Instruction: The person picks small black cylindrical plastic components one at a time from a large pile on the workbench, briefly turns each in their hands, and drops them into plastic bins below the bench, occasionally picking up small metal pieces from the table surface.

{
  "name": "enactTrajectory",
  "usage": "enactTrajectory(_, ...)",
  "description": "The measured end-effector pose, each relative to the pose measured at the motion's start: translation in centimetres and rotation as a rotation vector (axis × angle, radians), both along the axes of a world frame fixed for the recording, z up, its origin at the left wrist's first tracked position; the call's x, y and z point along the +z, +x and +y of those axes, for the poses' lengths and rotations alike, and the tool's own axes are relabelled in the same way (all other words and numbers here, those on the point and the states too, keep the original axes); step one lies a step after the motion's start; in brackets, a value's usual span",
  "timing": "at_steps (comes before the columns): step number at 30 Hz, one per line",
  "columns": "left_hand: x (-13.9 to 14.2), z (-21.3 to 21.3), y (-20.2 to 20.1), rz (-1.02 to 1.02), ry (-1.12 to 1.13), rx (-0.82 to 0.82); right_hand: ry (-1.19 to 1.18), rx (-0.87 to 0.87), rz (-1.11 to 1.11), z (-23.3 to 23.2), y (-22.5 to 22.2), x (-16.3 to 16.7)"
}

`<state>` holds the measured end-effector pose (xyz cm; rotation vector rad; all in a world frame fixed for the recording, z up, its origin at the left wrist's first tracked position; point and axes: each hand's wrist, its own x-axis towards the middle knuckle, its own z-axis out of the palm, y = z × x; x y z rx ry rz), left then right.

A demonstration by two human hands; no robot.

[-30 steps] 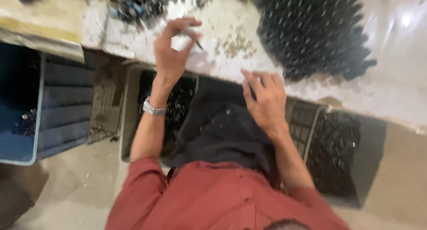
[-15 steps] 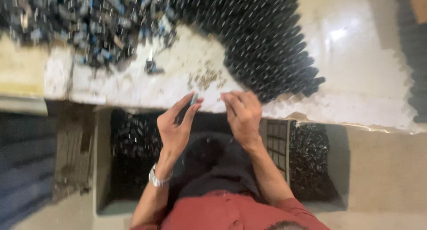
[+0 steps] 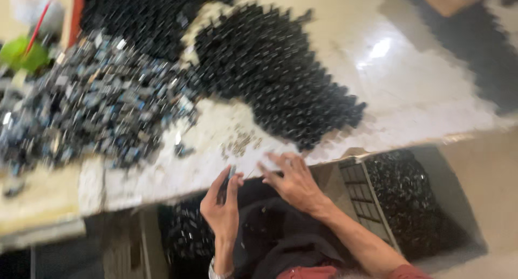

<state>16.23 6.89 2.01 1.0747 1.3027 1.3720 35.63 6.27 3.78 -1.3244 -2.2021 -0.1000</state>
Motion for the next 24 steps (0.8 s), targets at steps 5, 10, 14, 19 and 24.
enactTrajectory(5,-0.1,-0.8,2.2,0.074,0.021,-0.016,-0.024,0.068,0.537,-2.2,1.3,-0.4)
enactTrajectory(10,-1.1,-1.7,3.6,0.140,0.064,-0.111,-0.107,-0.002,0.986,-2.4,0.9,-1.2)
enactTrajectory(14,-1.7,-2.2,4.0,0.241,0.034,-0.129,-0.300,-0.147,1.032,-2.3,1.4,-1.4)
enactTrajectory(19,-2.5,-2.6,5.6,0.247,0.134,-0.111,-0.339,0.020,1.072,-2.9,2.2,-1.1)
enactTrajectory(24,-5.4,-3.2,5.3,0.368,0.299,-0.164,-0.490,-0.066,1.234,-3.9,2.3,-1.2)
